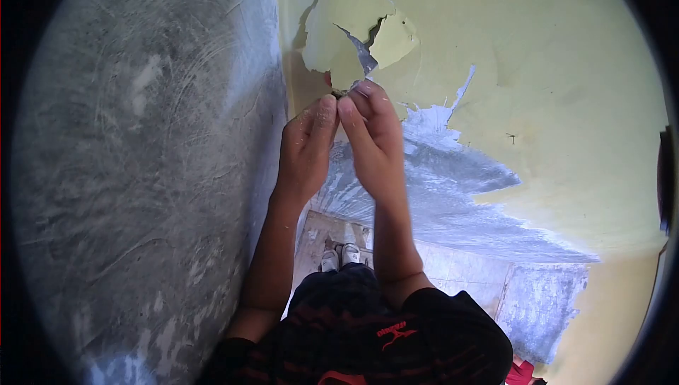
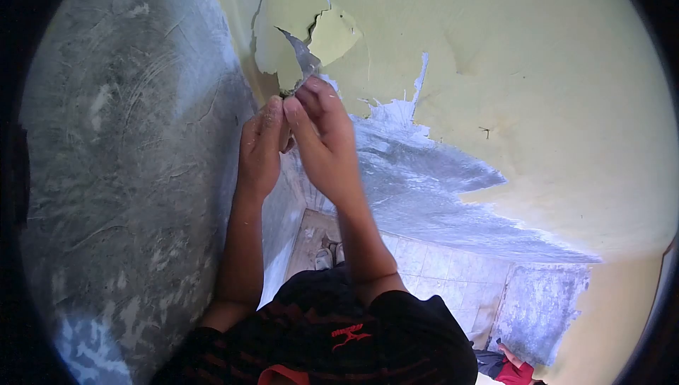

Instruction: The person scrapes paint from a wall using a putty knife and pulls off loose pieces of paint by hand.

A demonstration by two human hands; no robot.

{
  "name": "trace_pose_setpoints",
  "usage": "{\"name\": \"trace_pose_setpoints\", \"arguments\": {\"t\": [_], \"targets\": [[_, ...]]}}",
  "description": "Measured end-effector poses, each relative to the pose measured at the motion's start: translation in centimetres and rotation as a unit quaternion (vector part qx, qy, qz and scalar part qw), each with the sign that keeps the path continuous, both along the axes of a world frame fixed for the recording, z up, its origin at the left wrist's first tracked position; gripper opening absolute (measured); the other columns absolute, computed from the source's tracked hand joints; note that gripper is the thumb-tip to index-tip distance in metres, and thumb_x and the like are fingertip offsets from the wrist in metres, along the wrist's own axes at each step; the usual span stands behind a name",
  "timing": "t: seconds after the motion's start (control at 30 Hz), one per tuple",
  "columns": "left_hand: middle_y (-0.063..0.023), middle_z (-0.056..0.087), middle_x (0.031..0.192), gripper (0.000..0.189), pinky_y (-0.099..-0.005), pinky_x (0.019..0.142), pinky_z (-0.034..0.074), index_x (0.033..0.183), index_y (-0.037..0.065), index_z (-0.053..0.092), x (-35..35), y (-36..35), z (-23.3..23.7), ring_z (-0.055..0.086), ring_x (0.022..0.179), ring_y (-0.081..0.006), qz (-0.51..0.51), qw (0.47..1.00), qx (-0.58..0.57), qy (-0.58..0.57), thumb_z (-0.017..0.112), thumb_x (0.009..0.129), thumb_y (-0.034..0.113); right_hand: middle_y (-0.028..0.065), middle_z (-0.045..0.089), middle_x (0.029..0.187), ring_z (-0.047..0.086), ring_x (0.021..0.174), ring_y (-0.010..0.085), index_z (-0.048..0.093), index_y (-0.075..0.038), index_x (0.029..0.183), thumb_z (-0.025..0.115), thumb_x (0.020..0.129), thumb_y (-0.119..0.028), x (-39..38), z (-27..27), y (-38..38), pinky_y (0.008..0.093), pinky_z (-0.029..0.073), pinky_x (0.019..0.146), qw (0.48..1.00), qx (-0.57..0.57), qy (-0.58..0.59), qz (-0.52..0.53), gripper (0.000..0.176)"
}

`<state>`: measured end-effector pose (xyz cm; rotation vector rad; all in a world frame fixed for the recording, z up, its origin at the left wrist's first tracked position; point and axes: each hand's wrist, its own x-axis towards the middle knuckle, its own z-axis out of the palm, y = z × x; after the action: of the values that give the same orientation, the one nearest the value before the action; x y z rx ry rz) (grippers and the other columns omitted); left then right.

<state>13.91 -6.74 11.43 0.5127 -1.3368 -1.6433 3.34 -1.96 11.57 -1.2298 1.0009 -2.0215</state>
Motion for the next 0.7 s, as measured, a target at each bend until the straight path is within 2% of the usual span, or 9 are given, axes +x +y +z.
{"name": "trace_pose_setpoints", "arguments": {"t": [0.07,0.13,0.23,0.27,0.37,0.4,0.43,0.5,0.7], "targets": [[0.0043,0.059,0.078,0.039,-0.0192,0.06,0.04,0.102,-0.001,0.067,0.4,0.4,0.1,0.052,0.069,-0.0019,-0.004,0.998,-0.01,-0.063,0.053,0.111,0.034,0.0142,0.075,0.116,0.069,0.094,0.0145,0.065,0.003,0.122,0.066,0.103,-0.015,-1.4,1.4,2.7,0.0285,0.055,0.082,0.968,0.067,0.209,-0.121,0.026],[0.004,0.056,0.075,0.039,-0.0198,0.055,0.039,0.097,0.003,0.066,-0.1,0.8,0.7,0.05,0.065,-0.0027,0.02,0.998,-0.016,-0.059,0.051,0.112,0.035,0.0132,0.078,0.105,0.071,0.088,0.0164,0.074,0.004,0.111,0.07,0.099,-0.014,-3.1,3.4,5.6,0.0298,0.056,0.081,0.939,0.15,0.264,-0.162,0.021],[0.0047,0.05,0.068,0.038,-0.0206,0.049,0.034,0.089,0.006,0.064,-0.1,0.8,0.7,0.044,0.057,-0.0027,0.043,0.998,-0.025,-0.046,0.053,0.111,0.036,0.0121,0.077,0.095,0.07,0.082,0.0157,0.076,0.001,0.099,0.072,0.093,-0.003,-4.9,8.1,7.0,0.0305,0.056,0.077,0.874,0.006,0.408,-0.265,0.008],[0.0057,0.046,0.064,0.038,-0.0209,0.047,0.03,0.087,0.006,0.063,0.0,0.7,0.6,0.039,0.054,-0.002,0.039,0.998,-0.031,-0.038,0.056,0.11,0.035,0.0129,0.077,0.098,0.068,0.092,0.0177,0.074,0.003,0.099,0.067,0.096,-0.001,-6.1,9.8,6.8,0.0297,0.052,0.086,0.848,-0.051,0.458,-0.26,0.008],[0.0082,0.04,0.059,0.037,-0.0228,0.046,0.025,0.084,0.005,0.062,-0.4,0.3,-0.4,0.033,0.05,-0.0014,0.098,0.989,-0.103,-0.043,0.059,0.109,0.034,0.0099,0.076,0.102,0.067,0.098,0.0241,0.076,-0.001,0.103,0.07,0.089,0.001,-8.1,16.4,5.2,0.0358,0.049,0.094,0.652,-0.155,0.659,-0.342,0.016],[0.0082,0.04,0.059,0.037,-0.0228,0.046,0.025,0.084,0.005,0.062,-0.5,0.3,-0.3,0.033,0.05,-0.0014,0.096,0.989,-0.102,-0.041,0.059,0.109,0.034,0.0089,0.077,0.104,0.067,0.098,0.0262,0.077,-0.004,0.104,0.073,0.089,-0.002,-8.7,18.1,4.5,0.0369,0.048,0.097,0.594,-0.176,0.694,-0.367,0.016],[0.0088,0.039,0.058,0.038,-0.0234,0.046,0.024,0.084,0.005,0.062,-0.4,0.5,0.0,0.032,0.05,-0.0011,0.099,0.991,-0.086,-0.036,0.06,0.109,0.034,0.0089,0.077,0.104,0.067,0.098,0.0262,0.077,-0.004,0.104,0.073,0.089,-0.002,-9.1,19.5,3.3,0.0369,0.048,0.097,0.593,-0.175,0.696,-0.367,0.016],[0.0095,0.037,0.058,0.038,-0.0241,0.046,0.022,0.084,0.005,0.061,-0.4,0.5,0.3,0.03,0.051,-0.0008,0.099,0.992,-0.071,-0.028,0.06,0.108,0.034,0.0083,0.071,0.101,0.062,0.104,0.0307,0.074,-0.007,0.096,0.075,0.076,-0.012,-9.9,21.9,1.0,0.0419,0.051,0.091,0.465,-0.325,0.721,-0.399,0.022],[0.0097,0.037,0.058,0.04,-0.0231,0.046,0.023,0.083,0.006,0.061,-0.3,0.2,1.0,0.029,0.051,-0.0002,0.044,0.999,0.008,-0.026,0.06,0.108,0.036,0.0135,0.072,0.109,0.063,0.109,0.0338,0.074,-0.005,0.099,0.072,0.081,-0.019,-11.2,22.9,-1.1,0.0454,0.049,0.097,0.447,-0.364,0.73,-0.367,0.023]]}}
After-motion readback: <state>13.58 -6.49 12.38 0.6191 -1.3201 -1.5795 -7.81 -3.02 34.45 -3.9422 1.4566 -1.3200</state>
